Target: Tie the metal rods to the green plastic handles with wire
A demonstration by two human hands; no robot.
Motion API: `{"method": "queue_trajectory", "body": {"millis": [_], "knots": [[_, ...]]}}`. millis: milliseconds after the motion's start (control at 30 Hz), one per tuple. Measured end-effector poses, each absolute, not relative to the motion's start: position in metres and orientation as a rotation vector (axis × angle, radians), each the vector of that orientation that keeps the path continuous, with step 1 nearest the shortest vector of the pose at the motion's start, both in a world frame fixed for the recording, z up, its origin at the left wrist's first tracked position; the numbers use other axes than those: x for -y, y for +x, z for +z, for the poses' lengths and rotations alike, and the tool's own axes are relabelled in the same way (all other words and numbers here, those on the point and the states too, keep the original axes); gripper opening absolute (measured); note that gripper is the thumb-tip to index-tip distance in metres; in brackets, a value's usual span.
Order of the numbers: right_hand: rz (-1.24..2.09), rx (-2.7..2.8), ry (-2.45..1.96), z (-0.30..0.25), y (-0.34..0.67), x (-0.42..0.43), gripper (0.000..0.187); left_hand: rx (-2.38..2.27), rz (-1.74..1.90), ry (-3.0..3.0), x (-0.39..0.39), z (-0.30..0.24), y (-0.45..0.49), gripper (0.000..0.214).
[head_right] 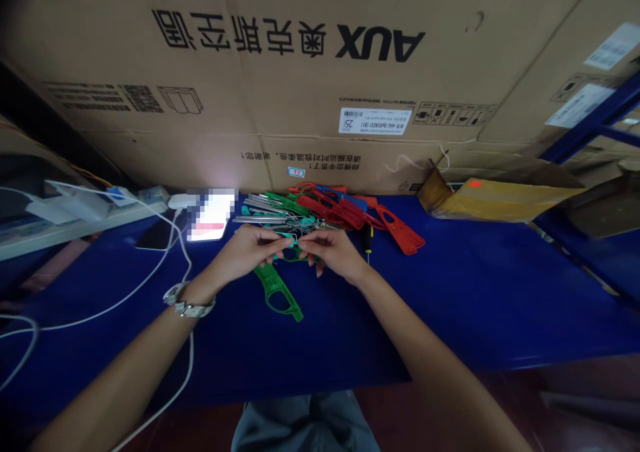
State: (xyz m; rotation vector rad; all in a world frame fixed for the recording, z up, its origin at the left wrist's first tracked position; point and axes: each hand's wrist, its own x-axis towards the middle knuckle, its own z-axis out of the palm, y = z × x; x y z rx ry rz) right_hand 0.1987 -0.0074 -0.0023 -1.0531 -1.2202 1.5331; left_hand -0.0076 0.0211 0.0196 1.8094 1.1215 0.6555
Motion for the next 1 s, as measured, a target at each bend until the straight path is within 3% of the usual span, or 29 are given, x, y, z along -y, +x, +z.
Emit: {"method": "queue_trajectory", "body": {"millis": [300,433,600,833,1000], "knots": [[1.622,1.038,-1.061,0.002,0.201,0.007,0.036,-1.035,1.137,2.592,-0.021,0.036,-0.020,0.021],[1.623,1.075,-1.071,0.002,0.200,0.007,0.036,-0.858,0.902,2.941,-0.021,0.037,-0.020,0.041],[1.625,1.124,-1.068,0.003,0.199,0.008,0.036,-0.781,0.694,2.924,-0.022,0.030,-0.013,0.032],[1.614,1.153,-1.053,0.003,0.198,0.008,0.037,-0.750,0.679,2.931,-0.025,0.028,-0.012,0.021],[1.552,1.118,-1.014,0.003,0.196,0.008,0.048,-0.759,0.743,2.942,-0.024,0.030,-0.011,0.019]]}}
